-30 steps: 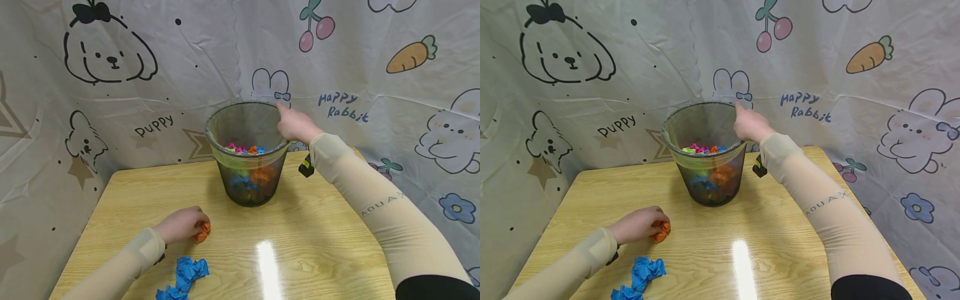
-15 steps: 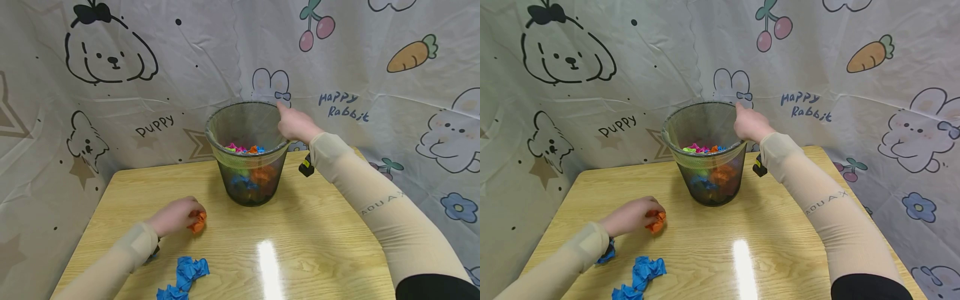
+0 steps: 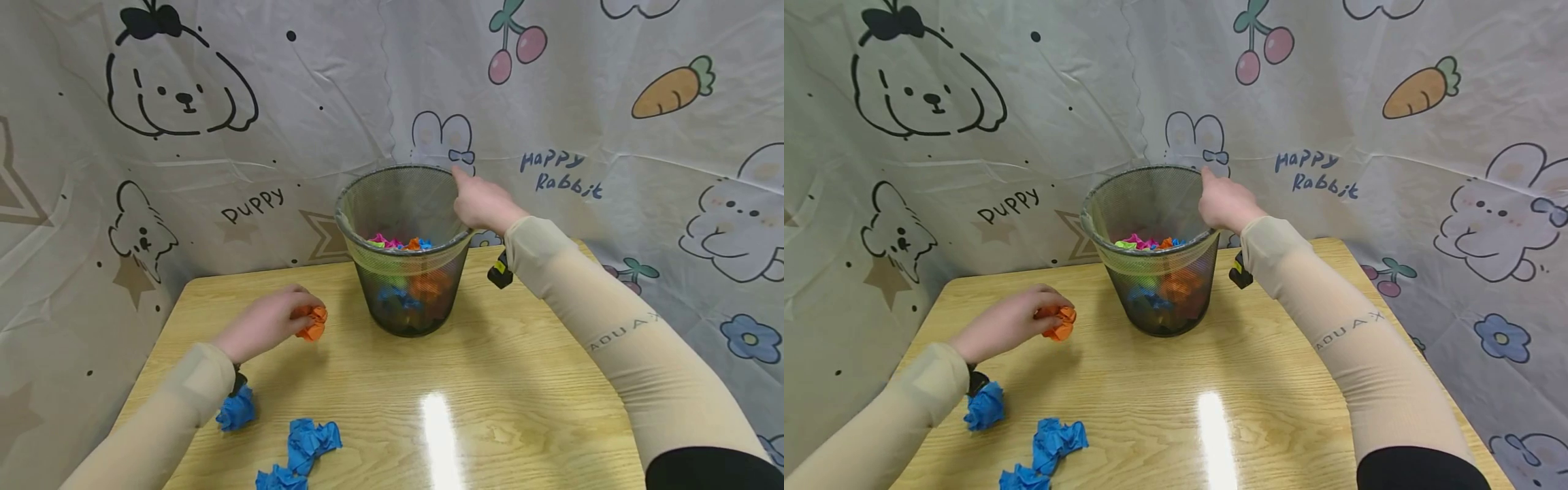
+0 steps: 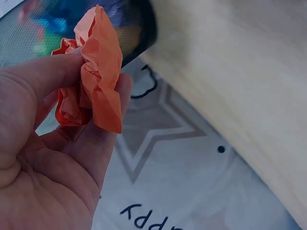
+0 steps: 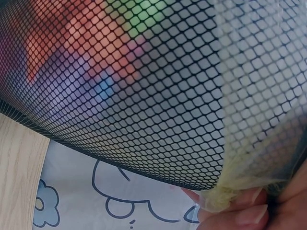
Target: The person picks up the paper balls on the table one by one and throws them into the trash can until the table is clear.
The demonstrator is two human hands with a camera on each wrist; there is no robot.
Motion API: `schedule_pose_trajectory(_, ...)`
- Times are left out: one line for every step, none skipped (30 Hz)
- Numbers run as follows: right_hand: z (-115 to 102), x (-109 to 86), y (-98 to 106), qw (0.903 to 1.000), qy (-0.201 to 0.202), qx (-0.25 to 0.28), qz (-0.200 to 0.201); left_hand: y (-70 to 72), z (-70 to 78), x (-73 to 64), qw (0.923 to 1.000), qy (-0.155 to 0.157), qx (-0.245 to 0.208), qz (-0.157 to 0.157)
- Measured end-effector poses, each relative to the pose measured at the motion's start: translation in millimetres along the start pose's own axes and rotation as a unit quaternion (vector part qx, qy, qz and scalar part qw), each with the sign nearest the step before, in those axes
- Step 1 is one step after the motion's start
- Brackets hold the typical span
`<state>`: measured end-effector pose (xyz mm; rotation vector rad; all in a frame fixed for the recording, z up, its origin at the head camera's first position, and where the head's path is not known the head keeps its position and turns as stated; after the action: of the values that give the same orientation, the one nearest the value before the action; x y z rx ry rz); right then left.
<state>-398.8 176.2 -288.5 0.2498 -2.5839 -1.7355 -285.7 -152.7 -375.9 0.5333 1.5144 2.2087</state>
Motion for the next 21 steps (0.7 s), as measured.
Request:
schedule_pose_trajectory(0.0, -0.2, -0.1, 1.0, 0.001, 0.001, 0.0, 4.2, 0.6, 0.2, 1.0, 0.0, -0.003, 0.004)
schedule_pose_trajectory(0.1, -0.1, 0.0, 1.0, 0.001, 0.001, 0.0, 8.2, 1.4, 0.8, 1.0, 0.002, -0.006, 0.007)
schedule_pose_trajectory(0.1, 0.0, -0.1, 1.0, 0.002, 0.001, 0.001, 12.0, 1.9, 1.1, 0.9999, 0.002, -0.008, 0.01)
schedule_pose_trajectory(0.2, 0.2, -0.1, 1.0, 0.002, 0.002, 0.001, 15.6, 2.2, 1.6, 0.9999, 0.005, -0.01, 0.013)
schedule_pose_trajectory(0.4, 0.6, -0.1, 1.0, 0.003, 0.002, 0.0, 19.3, 2.9, 2.0, 0.9998, 0.004, -0.01, 0.015)
schedule_pose_trajectory(0.6, 1.2, 0.0, 1.0, 0.002, 0.003, 0.001, 23.3, 4.0, 2.5, 0.9997, 0.003, -0.012, 0.019)
schedule_pose_trajectory(0.8, 1.4, 0.1, 1.0, 0.002, 0.003, 0.002, 27.3, 5.2, 2.7, 0.9996, 0.001, -0.015, 0.022)
schedule_pose_trajectory(1.0, 1.6, 0.2, 1.0, 0.001, 0.002, 0.002, 31.4, 6.3, 3.3, 0.9995, -0.002, -0.015, 0.027)
schedule_pose_trajectory(1.0, 1.8, 0.3, 1.0, 0.0, 0.002, 0.001, 35.6, 7.3, 3.7, 0.9994, -0.005, -0.012, 0.033)
schedule_pose_trajectory(1.1, 1.8, 0.4, 1.0, 0.0, 0.002, 0.001, 40.0, 8.9, 4.2, 0.9991, -0.009, -0.011, 0.039)
schedule_pose_trajectory(1.0, 1.7, 0.4, 1.0, 0.0, 0.002, 0.001, 44.5, 10.2, 4.6, 0.9989, -0.013, -0.009, 0.045)
schedule_pose_trajectory(1.0, 1.6, 0.4, 1.0, 0.0, 0.002, 0.0, 49.1, 11.7, 5.2, 0.9985, -0.015, -0.01, 0.052)
schedule_pose_trajectory(1.0, 1.4, 0.4, 1.0, 0.001, 0.002, 0.0, 53.6, 12.9, 5.8, 0.9981, -0.018, -0.008, 0.058)
schedule_pose_trajectory(0.7, 1.1, 0.3, 1.0, 0.002, 0.001, 0.0, 58.4, 14.5, 6.4, 0.9978, -0.019, -0.006, 0.064)
schedule_pose_trajectory(0.6, 0.9, 0.3, 1.0, 0.004, 0.001, 0.0, 63.3, 16.2, 7.0, 0.9974, -0.02, -0.006, 0.069)
schedule_pose_trajectory(0.4, 0.7, 0.3, 1.0, 0.004, 0.001, 0.0, 68.2, 18.1, 7.5, 0.9971, -0.019, -0.007, 0.074)
schedule_pose_trajectory(0.3, 0.6, 0.2, 1.0, 0.005, 0.001, 0.001, 72.8, 20.0, 8.3, 0.9968, -0.019, -0.007, 0.078)
schedule_pose_trajectory(0.3, 0.6, 0.2, 1.0, 0.006, 0.001, 0.001, 76.9, 21.8, 9.2, 0.9964, -0.019, -0.008, 0.082)
schedule_pose_trajectory(0.3, 0.5, 0.3, 1.0, 0.007, 0.001, 0.002, 80.9, 23.6, 10.1, 0.9961, -0.018, -0.008, 0.086)
schedule_pose_trajectory(0.4, 0.3, 0.3, 1.0, 0.007, 0.002, 0.002, 84.5, 25.3, 11.0, 0.9958, -0.015, -0.009, 0.09)
schedule_pose_trajectory(0.5, 0.4, 0.4, 1.0, 0.007, 0.003, 0.002, 87.7, 26.8, 12.4, 0.9953, -0.015, -0.01, 0.095)
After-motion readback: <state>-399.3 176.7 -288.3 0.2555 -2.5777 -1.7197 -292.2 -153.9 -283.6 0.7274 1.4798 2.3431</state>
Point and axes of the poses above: each hand's wrist, its own x-axis towards the middle knuckle, its own y-axis out of the back of the hand, z = x × y, the point moved 7 cm from there along x, towards the middle knuckle, and after that the axes turned 3 degrees about z, right-handed, at the moved point
